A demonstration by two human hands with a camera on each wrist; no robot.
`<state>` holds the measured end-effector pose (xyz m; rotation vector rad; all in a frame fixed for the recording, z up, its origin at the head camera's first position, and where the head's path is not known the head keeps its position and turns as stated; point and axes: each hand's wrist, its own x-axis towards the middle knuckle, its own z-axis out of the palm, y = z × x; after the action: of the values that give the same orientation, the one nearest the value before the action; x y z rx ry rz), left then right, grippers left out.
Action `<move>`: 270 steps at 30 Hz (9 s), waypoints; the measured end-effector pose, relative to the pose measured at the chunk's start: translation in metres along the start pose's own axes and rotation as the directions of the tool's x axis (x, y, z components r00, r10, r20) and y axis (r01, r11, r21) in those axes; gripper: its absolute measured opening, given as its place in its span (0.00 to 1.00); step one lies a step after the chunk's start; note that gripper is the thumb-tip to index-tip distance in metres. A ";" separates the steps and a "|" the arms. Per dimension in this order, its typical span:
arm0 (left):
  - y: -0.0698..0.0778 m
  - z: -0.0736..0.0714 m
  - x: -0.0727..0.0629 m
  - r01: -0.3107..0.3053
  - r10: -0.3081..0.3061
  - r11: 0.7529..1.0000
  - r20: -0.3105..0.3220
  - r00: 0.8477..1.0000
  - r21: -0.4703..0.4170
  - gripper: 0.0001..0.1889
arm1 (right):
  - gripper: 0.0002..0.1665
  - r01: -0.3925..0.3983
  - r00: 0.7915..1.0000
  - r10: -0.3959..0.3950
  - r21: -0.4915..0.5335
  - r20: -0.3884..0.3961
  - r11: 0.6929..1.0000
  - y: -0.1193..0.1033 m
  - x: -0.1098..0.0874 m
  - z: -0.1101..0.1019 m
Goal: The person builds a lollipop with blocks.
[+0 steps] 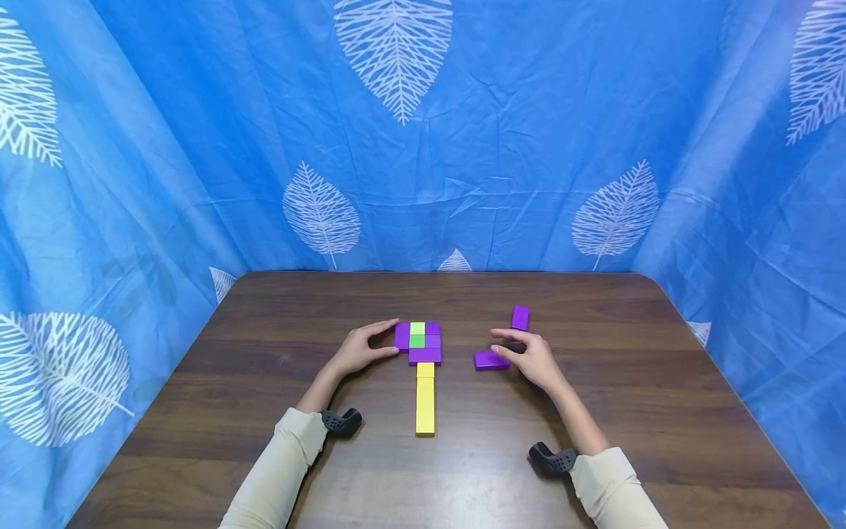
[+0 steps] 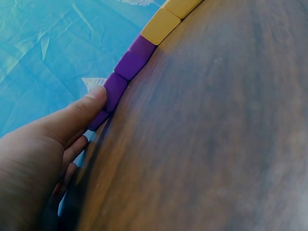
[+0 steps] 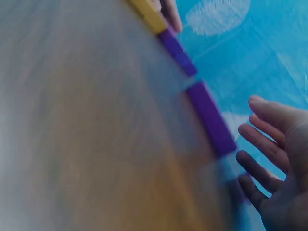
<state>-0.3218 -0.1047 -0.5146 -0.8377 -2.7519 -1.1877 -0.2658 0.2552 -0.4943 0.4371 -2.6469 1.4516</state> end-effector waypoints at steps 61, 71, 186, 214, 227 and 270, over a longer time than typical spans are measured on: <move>0.005 -0.003 0.003 0.046 -0.046 0.999 0.026 0.999 0.006 0.33 | 0.18 -0.053 0.996 0.050 0.045 0.077 0.998 -0.025 0.107 0.074; 0.004 -0.003 0.002 0.035 -0.035 0.999 0.028 0.999 0.004 0.33 | 0.18 -0.053 0.992 0.054 -0.013 0.117 0.999 -0.024 0.110 0.079; 0.002 -0.007 0.003 0.023 -0.023 1.000 0.022 0.999 0.007 0.33 | 0.39 -0.070 0.995 0.060 -0.134 -0.075 0.989 0.032 0.034 -0.014; 0.001 -0.004 0.002 0.019 -0.019 1.000 0.026 0.999 0.002 0.34 | 0.41 0.045 0.994 -0.026 -0.176 0.110 0.983 -0.006 0.053 0.056; 0.005 -0.006 0.002 0.025 -0.026 0.999 0.031 0.999 0.026 0.33 | 0.41 0.067 0.994 -0.048 -0.186 0.103 0.980 -0.004 0.052 0.056; 0.003 -0.006 0.005 0.029 -0.030 0.999 0.038 0.999 0.018 0.36 | 0.44 0.035 0.995 -0.021 -0.144 0.098 0.989 -0.004 0.053 0.054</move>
<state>-0.3256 -0.1052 -0.5076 -0.8298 -2.8101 -1.1632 -0.3123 0.1968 -0.5090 0.5405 -2.7853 1.2493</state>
